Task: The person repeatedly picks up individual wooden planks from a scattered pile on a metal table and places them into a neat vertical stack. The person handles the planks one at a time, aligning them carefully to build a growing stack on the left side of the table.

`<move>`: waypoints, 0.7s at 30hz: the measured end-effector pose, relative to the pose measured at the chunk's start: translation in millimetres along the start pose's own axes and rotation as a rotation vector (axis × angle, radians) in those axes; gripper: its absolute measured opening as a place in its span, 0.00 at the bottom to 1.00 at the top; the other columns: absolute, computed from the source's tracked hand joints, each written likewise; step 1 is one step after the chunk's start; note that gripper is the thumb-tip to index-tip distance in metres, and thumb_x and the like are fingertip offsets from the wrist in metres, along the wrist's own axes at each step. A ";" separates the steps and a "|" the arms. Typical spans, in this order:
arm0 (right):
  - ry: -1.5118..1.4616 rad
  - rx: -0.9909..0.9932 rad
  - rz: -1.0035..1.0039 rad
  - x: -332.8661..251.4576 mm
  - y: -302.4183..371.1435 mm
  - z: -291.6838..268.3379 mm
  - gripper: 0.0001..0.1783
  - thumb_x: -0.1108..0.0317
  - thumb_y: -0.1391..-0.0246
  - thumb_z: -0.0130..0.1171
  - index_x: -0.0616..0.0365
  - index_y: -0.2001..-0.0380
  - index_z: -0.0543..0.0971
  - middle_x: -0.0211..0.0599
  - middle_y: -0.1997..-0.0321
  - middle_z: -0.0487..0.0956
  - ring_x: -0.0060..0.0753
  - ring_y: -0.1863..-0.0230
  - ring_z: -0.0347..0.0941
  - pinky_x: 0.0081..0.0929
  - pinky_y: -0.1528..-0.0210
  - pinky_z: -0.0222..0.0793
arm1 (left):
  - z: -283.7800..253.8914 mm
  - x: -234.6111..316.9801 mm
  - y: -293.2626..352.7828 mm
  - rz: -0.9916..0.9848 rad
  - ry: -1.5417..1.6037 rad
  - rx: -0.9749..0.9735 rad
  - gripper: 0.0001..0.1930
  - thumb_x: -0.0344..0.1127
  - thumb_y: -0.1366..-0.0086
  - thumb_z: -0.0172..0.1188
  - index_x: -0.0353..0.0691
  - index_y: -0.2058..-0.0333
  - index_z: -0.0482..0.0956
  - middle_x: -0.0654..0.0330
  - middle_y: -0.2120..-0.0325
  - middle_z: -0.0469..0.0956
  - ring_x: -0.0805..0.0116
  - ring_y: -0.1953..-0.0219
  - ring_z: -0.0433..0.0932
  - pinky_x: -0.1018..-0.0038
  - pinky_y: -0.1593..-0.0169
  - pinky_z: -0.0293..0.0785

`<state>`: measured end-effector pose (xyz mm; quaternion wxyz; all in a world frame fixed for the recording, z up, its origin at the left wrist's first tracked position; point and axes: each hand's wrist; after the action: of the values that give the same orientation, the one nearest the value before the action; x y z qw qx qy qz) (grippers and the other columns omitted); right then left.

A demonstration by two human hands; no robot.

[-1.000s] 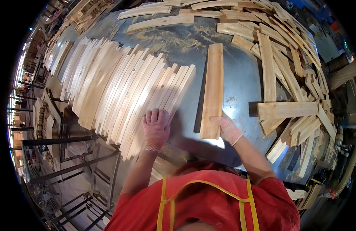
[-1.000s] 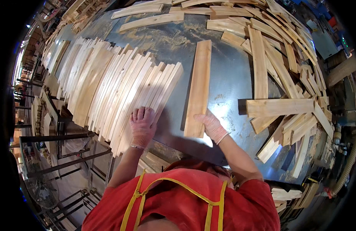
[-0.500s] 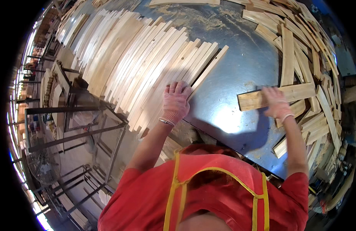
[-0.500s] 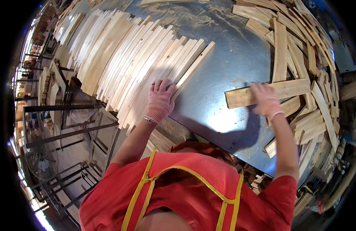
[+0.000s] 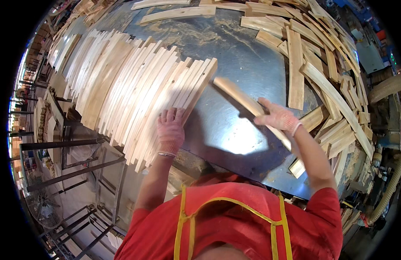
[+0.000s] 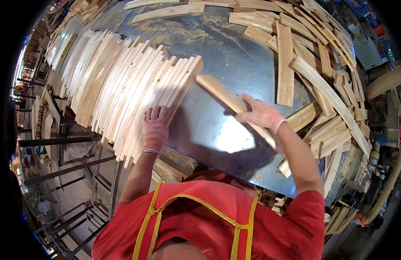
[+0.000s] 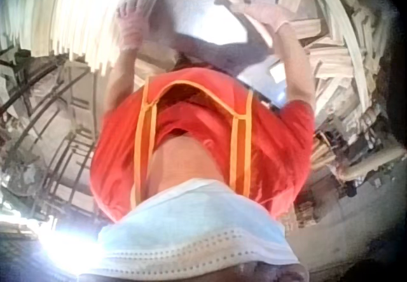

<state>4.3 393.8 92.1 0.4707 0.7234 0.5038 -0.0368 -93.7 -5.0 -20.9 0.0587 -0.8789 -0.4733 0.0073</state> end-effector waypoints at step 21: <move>0.399 0.777 0.189 110.4 -84.5 -110.2 0.54 0.40 0.49 0.71 0.58 0.25 0.67 0.56 0.26 0.73 0.57 0.25 0.69 0.44 0.25 0.66 | -26.0 0.6 12.6 0.153 0.120 0.102 0.19 0.37 0.36 0.65 0.41 0.47 0.79 0.53 0.49 0.76 0.47 0.43 0.74 0.46 0.34 0.68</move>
<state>-52.6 553.7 40.6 0.0589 0.8822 0.4654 -0.0399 -81.1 -13.9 3.6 0.1310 -0.9072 -0.3994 -0.0168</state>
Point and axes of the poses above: each hand's wrist, its own y-axis away from the middle knuckle, its own z-axis out of the palm, x = y × z
